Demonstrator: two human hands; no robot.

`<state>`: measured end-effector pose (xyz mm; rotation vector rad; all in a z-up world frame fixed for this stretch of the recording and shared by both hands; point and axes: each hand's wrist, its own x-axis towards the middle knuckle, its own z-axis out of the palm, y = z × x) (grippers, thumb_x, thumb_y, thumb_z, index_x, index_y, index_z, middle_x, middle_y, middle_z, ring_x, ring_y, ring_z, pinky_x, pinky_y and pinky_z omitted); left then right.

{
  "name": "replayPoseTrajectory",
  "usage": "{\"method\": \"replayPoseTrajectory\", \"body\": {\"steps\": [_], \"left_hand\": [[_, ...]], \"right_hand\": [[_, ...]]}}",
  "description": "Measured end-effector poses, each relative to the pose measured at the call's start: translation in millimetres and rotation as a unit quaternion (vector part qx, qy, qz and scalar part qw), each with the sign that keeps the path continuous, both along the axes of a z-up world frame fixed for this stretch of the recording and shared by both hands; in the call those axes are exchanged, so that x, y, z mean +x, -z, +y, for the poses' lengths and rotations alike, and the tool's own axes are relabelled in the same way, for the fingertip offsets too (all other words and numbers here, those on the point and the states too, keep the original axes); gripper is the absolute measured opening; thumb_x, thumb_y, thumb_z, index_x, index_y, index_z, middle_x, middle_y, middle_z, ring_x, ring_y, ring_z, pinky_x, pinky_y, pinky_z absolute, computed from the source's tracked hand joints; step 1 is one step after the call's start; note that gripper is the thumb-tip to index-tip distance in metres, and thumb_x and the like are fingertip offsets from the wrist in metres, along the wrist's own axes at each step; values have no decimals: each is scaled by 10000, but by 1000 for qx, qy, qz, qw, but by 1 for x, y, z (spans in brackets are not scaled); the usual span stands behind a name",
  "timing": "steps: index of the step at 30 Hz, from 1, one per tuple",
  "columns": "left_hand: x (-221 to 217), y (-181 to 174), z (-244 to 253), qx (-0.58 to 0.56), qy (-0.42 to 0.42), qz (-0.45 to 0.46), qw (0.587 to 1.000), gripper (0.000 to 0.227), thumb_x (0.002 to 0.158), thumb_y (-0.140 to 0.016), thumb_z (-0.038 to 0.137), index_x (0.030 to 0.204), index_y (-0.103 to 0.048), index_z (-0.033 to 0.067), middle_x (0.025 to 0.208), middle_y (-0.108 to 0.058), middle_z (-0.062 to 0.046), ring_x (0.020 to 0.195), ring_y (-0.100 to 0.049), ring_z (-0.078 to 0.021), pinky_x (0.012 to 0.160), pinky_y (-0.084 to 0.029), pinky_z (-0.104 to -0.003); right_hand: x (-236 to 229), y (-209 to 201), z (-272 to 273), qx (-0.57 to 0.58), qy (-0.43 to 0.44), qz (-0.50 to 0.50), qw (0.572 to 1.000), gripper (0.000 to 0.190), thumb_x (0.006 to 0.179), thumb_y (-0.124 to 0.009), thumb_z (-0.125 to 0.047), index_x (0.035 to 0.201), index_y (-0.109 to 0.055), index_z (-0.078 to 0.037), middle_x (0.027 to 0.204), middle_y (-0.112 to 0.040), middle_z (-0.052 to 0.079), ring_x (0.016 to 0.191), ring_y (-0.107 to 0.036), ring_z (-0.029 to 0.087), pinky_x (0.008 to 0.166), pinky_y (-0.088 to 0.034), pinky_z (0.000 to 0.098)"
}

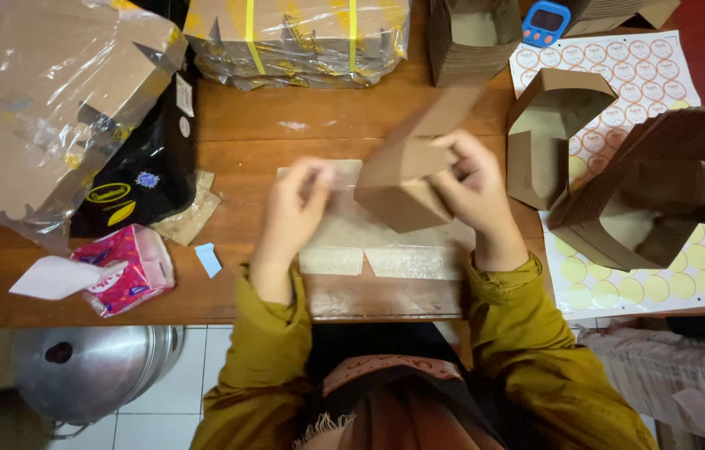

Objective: The person assembles small cardboard boxes by folding the flat pieces and securing the flaps. They handle multiple boxes, stacking the finished ones on the table.

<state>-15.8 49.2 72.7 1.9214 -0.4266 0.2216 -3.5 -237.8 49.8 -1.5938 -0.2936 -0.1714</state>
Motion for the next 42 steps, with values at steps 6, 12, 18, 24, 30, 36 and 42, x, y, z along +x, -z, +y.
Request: {"method": "replayPoseTrajectory", "body": {"steps": [6, 12, 18, 24, 30, 36, 42], "left_hand": [[-19, -93, -19, 259, 130, -190, 938, 617, 993, -490, 541, 1469, -477, 149, 1544, -497, -44, 1493, -365, -300, 1250, -215, -621], [-23, -79, -8, 351, 251, -51, 901, 486, 827, -730, 567, 973, -731, 103, 911, -780, -110, 1027, -720, -301, 1214, -172, -545], [-40, -78, -5, 431, 211, 34, 877, 215, 934, -633, 412, 1038, -776, 291, 909, -779, -30, 919, -739, -298, 848, -559, -461], [-32, -65, -13, 362, 190, 59, 911, 251, 908, -635, 354, 1071, -753, 203, 884, -778, -74, 860, -750, -329, 789, -580, -468], [-28, -61, -21, 227, 198, 168, 939, 180, 931, -644, 248, 906, -708, 80, 662, -731, -94, 622, -751, -222, 585, -601, -324], [-2, 13, -49, -69, 211, 268, 938, 194, 974, -641, 163, 1090, -635, 8, 891, -754, -157, 800, -745, -170, 656, -635, -286], [15, 35, -57, -166, 151, 267, 937, 542, 754, -914, 127, 1180, -616, -24, 918, -660, -55, 777, -665, -99, 713, -650, -240]], "right_hand": [[-33, -90, 50, -284, -263, -100, 916, 119, 1025, -515, -59, 1102, -583, -118, 730, -613, 18, 630, -567, 156, 668, -474, 273], [-47, -113, 49, -408, -248, -131, 869, 50, 931, -655, -70, 974, -638, -51, 770, -731, 160, 786, -696, 427, 684, -558, 537], [-47, -112, 37, -490, -160, -321, 795, 120, 952, -673, -305, 854, -698, -241, 942, -598, -32, 1056, -579, 257, 866, -450, 422], [-50, -107, 41, -557, -54, -398, 726, 134, 993, -613, -259, 903, -705, -219, 737, -550, -21, 831, -582, 202, 811, -438, 368], [-61, -123, 34, -535, -109, -199, 814, 249, 942, -622, -375, 975, -619, -128, 780, -723, 100, 743, -717, 362, 646, -545, 493], [-44, -83, 36, -637, 13, -266, 723, 148, 957, -600, -235, 1032, -539, -123, 675, -607, 45, 622, -672, 301, 569, -546, 411], [-47, -100, 50, -597, 63, -258, 757, 367, 1028, -584, -268, 1325, -426, -123, 681, -661, 59, 598, -697, 314, 559, -562, 478]]}}
